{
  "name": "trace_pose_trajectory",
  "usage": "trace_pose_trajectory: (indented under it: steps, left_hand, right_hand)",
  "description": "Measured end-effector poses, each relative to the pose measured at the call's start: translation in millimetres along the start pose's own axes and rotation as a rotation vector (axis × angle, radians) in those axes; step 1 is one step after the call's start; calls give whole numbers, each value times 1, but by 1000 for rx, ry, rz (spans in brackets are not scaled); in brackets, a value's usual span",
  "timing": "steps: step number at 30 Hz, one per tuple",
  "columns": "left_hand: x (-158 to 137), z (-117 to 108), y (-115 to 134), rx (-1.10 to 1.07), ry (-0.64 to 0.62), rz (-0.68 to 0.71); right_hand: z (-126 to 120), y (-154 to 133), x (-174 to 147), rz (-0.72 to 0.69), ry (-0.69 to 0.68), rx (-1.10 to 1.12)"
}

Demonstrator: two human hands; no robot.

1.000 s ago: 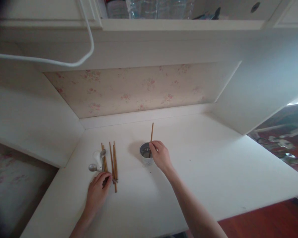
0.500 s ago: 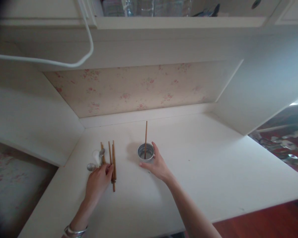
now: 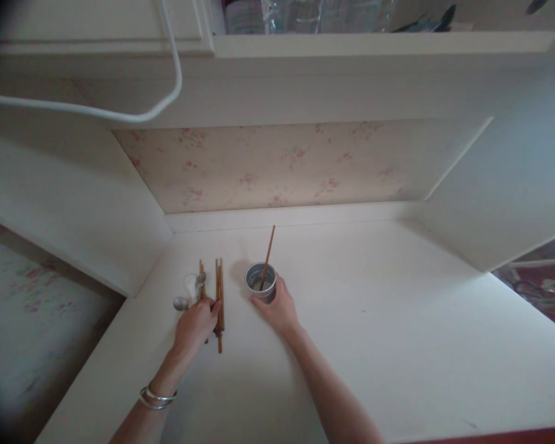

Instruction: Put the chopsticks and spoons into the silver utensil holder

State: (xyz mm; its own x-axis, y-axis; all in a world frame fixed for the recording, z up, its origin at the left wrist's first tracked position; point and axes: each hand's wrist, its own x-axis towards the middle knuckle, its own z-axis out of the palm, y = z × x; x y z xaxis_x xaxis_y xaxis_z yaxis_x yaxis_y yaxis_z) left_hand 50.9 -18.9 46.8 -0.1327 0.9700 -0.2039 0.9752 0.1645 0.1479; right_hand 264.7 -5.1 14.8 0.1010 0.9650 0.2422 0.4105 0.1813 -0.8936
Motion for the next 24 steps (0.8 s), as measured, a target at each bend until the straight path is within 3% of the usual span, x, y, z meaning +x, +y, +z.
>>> trace_pose_trajectory:
  steps: [24]
  left_hand:
    - [39, 3, -16, -138, -155, 78]
  right_hand:
    - [-4, 1, -12, 42, -53, -43]
